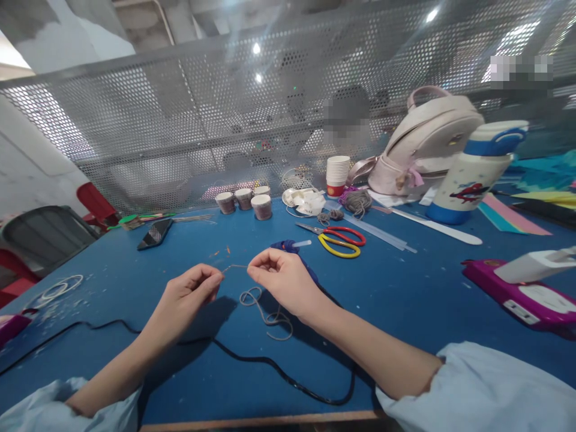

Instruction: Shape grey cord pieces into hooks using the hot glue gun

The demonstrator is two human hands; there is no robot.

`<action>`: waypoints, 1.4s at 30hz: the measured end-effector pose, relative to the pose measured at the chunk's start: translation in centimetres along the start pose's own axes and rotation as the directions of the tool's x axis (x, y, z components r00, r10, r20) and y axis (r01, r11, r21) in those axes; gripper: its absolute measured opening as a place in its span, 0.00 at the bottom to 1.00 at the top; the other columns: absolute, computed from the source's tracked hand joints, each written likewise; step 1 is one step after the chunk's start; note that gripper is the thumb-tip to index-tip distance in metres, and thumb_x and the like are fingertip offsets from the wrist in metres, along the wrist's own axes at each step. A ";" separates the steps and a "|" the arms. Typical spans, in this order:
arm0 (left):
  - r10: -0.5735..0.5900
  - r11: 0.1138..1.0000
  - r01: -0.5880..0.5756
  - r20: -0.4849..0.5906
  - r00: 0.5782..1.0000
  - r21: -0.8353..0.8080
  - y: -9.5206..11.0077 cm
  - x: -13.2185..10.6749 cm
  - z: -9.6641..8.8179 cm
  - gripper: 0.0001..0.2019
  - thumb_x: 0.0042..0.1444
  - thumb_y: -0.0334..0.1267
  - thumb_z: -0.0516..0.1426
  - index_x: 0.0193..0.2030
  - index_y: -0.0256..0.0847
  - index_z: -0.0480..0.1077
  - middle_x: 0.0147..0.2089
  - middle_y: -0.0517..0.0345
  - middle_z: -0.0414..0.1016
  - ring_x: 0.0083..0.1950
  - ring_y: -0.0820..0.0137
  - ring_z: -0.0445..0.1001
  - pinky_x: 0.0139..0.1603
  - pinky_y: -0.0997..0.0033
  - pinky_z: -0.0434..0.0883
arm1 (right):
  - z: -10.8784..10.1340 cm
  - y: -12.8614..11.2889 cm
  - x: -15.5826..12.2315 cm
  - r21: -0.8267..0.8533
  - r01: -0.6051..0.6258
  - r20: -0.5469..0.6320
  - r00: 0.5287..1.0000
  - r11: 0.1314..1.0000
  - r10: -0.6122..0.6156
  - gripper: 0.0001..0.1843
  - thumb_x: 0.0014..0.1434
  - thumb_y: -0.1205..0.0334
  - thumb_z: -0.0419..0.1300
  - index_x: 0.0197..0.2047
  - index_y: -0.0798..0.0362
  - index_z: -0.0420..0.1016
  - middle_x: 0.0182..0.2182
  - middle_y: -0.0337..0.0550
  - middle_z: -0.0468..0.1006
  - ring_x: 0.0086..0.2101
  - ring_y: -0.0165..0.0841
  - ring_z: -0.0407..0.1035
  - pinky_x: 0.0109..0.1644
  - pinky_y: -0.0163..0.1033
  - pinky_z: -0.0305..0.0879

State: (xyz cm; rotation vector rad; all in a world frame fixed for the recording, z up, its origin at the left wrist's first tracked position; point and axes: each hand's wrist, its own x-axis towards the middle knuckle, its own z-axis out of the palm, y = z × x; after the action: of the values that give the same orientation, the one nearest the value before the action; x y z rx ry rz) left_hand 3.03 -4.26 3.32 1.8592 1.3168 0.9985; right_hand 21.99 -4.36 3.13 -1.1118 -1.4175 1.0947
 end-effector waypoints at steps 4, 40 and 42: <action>-0.014 1.000 0.014 0.022 1.000 -0.004 0.1 -0.1 0.0 0.15 0.57 0.47 0.52 0.26 0.40 0.67 0.21 0.64 0.65 0.22 0.75 0.59 0.23 0.76 0.55 | 0.0 0.2 0.0 0.011 0.009 0.001 1.000 1.000 -0.009 0.08 0.48 0.58 0.62 0.28 0.54 0.71 0.23 0.36 0.69 0.25 0.26 0.61 0.29 0.33 0.58; -0.170 0.866 0.201 0.108 0.980 -0.458 -0.5 0.0 1.3 0.12 0.53 0.44 0.58 0.29 0.38 0.64 0.20 0.66 0.67 0.17 0.83 0.55 0.17 0.82 0.51 | 0.9 1.7 -0.2 0.013 -0.044 0.072 0.996 0.999 0.043 0.08 0.50 0.58 0.61 0.29 0.54 0.72 0.19 0.32 0.67 0.18 0.22 0.57 0.22 0.31 0.54; -0.171 0.860 0.200 0.104 0.980 -0.469 -0.4 0.0 1.2 0.12 0.54 0.44 0.58 0.29 0.37 0.65 0.21 0.65 0.68 0.16 0.83 0.56 0.16 0.82 0.51 | 1.0 1.6 -0.2 0.024 -0.056 0.065 0.996 0.998 0.055 0.08 0.50 0.58 0.61 0.29 0.54 0.72 0.20 0.33 0.68 0.18 0.23 0.58 0.21 0.31 0.53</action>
State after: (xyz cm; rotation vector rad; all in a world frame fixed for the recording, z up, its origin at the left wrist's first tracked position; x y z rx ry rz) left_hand 3.87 -4.26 2.32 1.3485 1.0683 1.0431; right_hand 21.20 -4.35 1.42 -1.1120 -1.4253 1.1947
